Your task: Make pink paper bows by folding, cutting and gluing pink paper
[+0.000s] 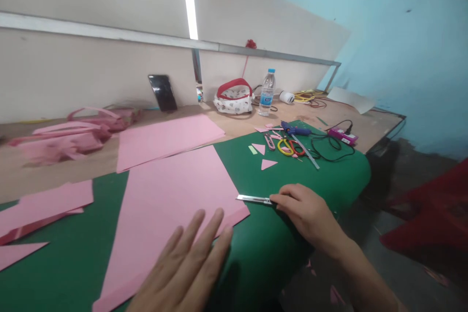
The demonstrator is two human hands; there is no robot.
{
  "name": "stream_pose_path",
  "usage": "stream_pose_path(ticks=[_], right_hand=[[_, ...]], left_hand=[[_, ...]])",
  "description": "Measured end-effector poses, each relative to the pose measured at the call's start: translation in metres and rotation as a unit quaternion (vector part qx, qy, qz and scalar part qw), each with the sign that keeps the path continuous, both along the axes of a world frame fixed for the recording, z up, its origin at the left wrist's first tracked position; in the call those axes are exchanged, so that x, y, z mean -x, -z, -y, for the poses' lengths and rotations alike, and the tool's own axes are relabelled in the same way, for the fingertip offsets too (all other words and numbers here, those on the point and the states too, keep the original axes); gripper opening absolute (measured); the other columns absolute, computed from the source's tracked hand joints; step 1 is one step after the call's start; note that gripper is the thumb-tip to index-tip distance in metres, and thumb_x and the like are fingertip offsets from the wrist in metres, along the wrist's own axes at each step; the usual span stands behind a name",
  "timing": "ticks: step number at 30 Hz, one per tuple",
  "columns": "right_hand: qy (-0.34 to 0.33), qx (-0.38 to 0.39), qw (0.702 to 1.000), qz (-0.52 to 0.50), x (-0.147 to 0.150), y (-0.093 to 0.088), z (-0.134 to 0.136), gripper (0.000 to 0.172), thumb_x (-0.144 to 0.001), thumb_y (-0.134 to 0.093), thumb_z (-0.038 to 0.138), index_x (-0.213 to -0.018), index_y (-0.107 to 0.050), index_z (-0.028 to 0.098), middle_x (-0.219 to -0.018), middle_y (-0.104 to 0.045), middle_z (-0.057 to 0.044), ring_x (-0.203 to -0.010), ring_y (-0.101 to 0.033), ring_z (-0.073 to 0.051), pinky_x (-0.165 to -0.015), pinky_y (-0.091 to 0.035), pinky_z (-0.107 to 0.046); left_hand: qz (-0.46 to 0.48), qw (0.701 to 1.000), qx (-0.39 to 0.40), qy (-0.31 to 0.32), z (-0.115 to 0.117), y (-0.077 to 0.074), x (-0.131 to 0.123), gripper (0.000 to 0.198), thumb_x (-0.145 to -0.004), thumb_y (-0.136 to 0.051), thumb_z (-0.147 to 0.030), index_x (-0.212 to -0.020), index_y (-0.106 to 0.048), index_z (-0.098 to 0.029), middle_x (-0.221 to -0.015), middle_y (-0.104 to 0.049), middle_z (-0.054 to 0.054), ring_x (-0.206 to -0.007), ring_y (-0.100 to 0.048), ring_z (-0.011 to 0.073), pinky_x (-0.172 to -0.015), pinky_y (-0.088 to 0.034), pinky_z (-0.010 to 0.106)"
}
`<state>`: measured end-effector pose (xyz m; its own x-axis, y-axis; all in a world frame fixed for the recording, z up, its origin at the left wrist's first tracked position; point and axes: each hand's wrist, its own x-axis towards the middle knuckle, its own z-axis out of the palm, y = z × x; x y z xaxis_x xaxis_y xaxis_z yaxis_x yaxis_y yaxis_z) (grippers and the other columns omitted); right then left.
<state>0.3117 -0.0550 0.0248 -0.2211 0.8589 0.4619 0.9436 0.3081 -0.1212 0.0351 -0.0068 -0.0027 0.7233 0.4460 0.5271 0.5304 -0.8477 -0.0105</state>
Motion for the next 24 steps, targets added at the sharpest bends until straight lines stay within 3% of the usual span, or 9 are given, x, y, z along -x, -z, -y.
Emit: stream_pose_path(ticks=[3, 11, 18, 24], right_hand=[[-0.006, -0.007, 1.000, 0.006, 0.002, 0.003, -0.002, 0.023, -0.090, -0.045, 0.013, -0.097, -0.066, 0.019, -0.084, -0.062, -0.007, -0.077, -0.054, -0.017, -0.064, -0.042, -0.026], [-0.058, 0.039, 0.997, -0.013, 0.004, -0.002, -0.003, 0.024, -0.092, -0.044, 0.014, -0.099, -0.066, 0.019, -0.080, -0.059, -0.005, -0.075, -0.049, -0.016, -0.065, -0.039, -0.028], [-0.074, 0.035, 0.996, -0.019, 0.009, -0.004, -0.007, 0.026, -0.092, -0.042, 0.012, -0.095, -0.068, 0.018, -0.079, -0.058, -0.005, -0.074, -0.048, -0.016, -0.064, -0.038, -0.027], [-0.100, 0.024, 0.995, -0.001, 0.012, 0.001, -0.010, 0.025, -0.092, -0.045, 0.014, -0.103, -0.066, 0.022, -0.078, -0.057, -0.004, -0.073, -0.046, -0.015, -0.064, -0.036, -0.027]], left_hand=[[-0.096, 0.989, -0.107, 0.034, 0.002, -0.006, -0.004, 0.094, -0.073, -0.031, -0.077, -0.141, -0.029, -0.013, -0.145, -0.039, 0.008, -0.134, -0.033, 0.0286, -0.110, -0.019, 0.036], [-0.159, 0.983, -0.091, 0.017, 0.000, -0.007, -0.010, 0.085, -0.079, -0.032, -0.069, -0.140, -0.030, -0.010, -0.141, -0.042, 0.010, -0.129, -0.041, 0.0280, -0.109, -0.010, 0.039], [-0.168, 0.981, -0.093, -0.006, 0.003, -0.010, -0.016, 0.083, -0.080, -0.032, -0.068, -0.140, -0.029, -0.011, -0.143, -0.039, 0.009, -0.129, -0.041, 0.0298, -0.102, -0.024, 0.043], [-0.162, 0.983, -0.090, -0.006, 0.003, -0.006, -0.013, 0.085, -0.078, -0.032, -0.071, -0.141, -0.029, -0.014, -0.145, -0.036, 0.009, -0.128, -0.042, 0.0317, -0.096, -0.035, 0.045]])
